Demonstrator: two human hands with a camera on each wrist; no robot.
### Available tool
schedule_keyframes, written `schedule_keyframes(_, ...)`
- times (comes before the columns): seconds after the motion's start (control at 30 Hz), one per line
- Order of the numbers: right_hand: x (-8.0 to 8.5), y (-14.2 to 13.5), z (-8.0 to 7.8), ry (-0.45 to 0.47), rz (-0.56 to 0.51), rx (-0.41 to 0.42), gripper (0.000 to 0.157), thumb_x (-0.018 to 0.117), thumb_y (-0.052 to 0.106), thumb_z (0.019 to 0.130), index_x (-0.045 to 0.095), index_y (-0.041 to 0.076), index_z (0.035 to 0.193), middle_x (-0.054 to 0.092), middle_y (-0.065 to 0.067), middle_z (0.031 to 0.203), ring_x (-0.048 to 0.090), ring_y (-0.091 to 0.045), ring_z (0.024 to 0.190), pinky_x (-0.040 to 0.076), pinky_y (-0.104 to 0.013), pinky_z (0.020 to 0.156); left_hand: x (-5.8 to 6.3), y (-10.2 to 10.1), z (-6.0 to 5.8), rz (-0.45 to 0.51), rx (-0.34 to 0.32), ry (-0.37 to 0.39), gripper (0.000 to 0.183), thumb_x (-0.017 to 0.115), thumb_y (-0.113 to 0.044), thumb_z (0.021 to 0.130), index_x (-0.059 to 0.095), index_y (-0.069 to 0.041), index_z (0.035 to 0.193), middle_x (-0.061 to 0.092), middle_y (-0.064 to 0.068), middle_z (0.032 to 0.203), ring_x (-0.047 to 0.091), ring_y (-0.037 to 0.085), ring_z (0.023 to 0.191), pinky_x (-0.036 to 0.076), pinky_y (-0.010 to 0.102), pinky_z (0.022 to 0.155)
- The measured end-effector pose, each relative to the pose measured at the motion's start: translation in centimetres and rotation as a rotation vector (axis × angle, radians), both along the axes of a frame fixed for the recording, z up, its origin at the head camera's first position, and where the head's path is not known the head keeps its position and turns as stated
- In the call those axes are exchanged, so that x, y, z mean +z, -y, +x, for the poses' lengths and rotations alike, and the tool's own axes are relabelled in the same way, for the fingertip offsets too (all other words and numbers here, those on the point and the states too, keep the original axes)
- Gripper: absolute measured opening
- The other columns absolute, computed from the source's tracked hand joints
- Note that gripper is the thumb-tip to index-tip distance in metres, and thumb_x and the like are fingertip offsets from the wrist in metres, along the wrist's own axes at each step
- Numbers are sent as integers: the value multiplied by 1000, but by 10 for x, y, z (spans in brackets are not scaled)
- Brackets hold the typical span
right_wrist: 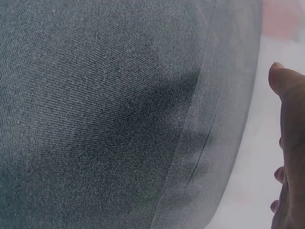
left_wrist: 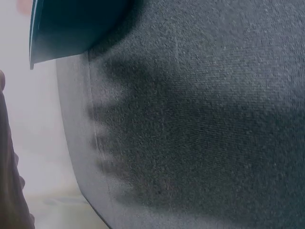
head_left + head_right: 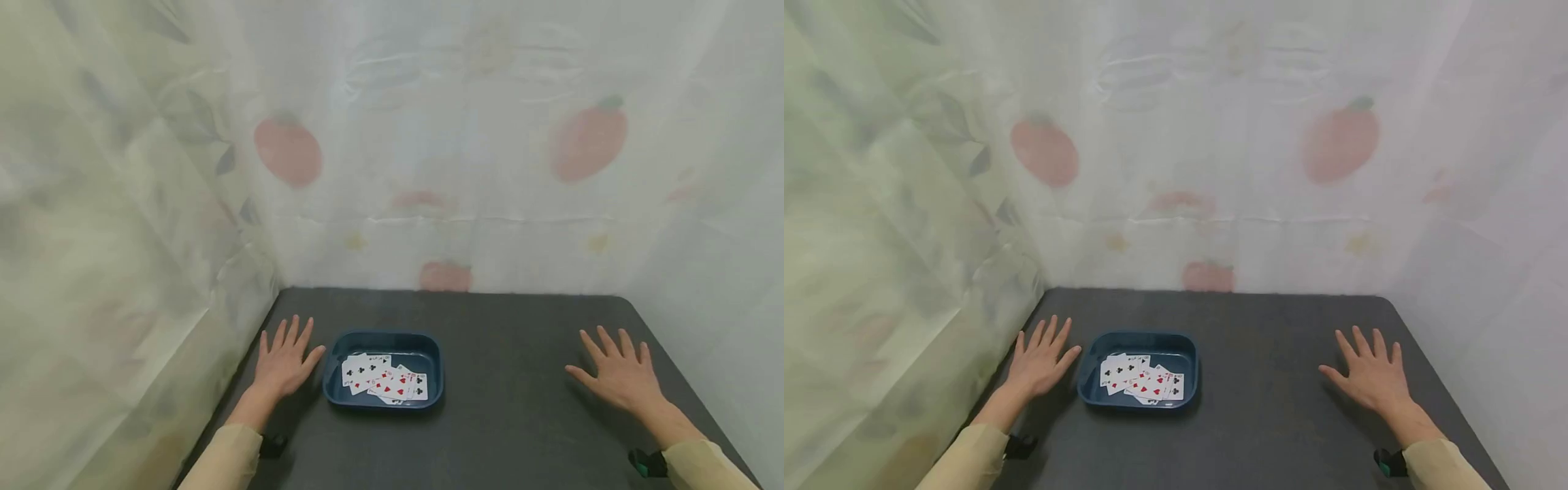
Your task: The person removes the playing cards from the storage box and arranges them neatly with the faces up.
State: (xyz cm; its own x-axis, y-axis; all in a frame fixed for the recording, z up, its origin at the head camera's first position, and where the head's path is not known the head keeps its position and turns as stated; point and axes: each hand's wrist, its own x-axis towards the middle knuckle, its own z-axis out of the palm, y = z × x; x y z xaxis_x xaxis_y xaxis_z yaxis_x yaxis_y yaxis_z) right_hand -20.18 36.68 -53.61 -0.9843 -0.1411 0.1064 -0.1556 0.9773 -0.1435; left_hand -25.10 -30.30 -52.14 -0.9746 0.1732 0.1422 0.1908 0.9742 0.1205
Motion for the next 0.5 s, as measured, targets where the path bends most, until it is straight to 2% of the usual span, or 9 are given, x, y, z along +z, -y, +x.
schedule_keyframes(0.2,3,0,-1,17,-13,-20,97,51,72,94,29,5,160,22,-35,160,6,-65,143,-4,-81,106,-1,0,-1,7,13,-7,80,39,-65,103,24,-16,164,14,20,169,9,45,154,1,72,115)
schedule_keyframes(0.5,0,-1,0,41,-19,-39,97,51,73,94,29,4,160,24,-37,157,9,-67,140,-1,-82,104,-6,7,3,38,20,7,81,36,-66,103,25,-13,164,14,22,168,10,48,152,-2,73,114)
